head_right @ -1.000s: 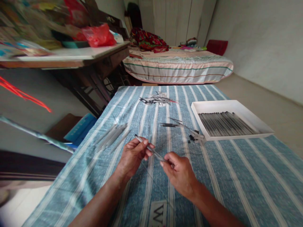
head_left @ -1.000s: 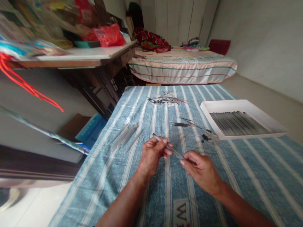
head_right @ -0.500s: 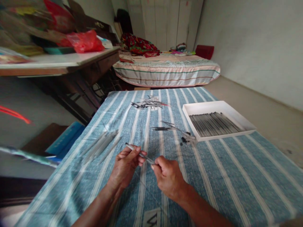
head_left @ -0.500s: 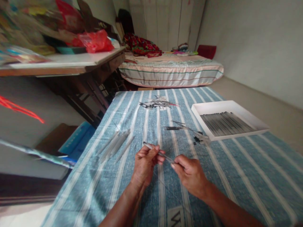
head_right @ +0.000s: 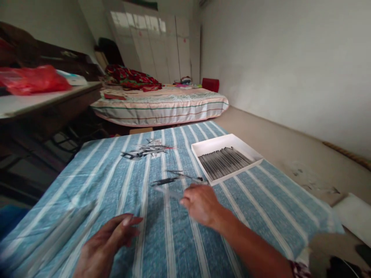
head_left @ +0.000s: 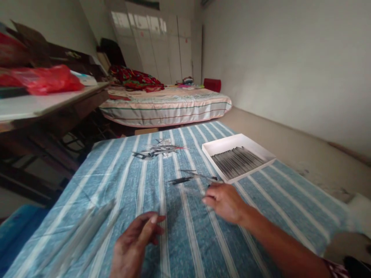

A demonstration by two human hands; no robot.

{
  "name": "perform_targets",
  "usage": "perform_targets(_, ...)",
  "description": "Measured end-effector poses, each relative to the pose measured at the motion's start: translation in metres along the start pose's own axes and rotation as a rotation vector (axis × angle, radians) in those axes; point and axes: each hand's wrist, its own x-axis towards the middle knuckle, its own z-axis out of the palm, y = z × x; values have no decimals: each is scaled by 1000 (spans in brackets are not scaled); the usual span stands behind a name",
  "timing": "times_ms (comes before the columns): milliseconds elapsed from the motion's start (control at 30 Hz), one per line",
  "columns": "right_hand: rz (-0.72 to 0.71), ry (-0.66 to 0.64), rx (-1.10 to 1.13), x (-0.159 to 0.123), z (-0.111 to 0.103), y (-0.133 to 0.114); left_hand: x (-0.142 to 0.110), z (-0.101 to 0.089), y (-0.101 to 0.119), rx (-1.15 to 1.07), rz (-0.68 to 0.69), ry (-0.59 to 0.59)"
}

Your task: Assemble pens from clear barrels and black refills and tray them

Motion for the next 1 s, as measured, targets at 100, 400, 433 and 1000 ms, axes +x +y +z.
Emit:
perform_targets(100,312,49,-251,7,-33,76,14,-17,-3,223,36,165)
perform_targets(400,692,-61,-440,9,-69,227,36,-58,-10,680,122,294)
perform_targets(433,691,-76,-439,9,-66,233,37,-60,-10,718,121,320)
perform_targets(1000,576,-11,-472,0,-52,187,35,-66,-17,1137,13,400)
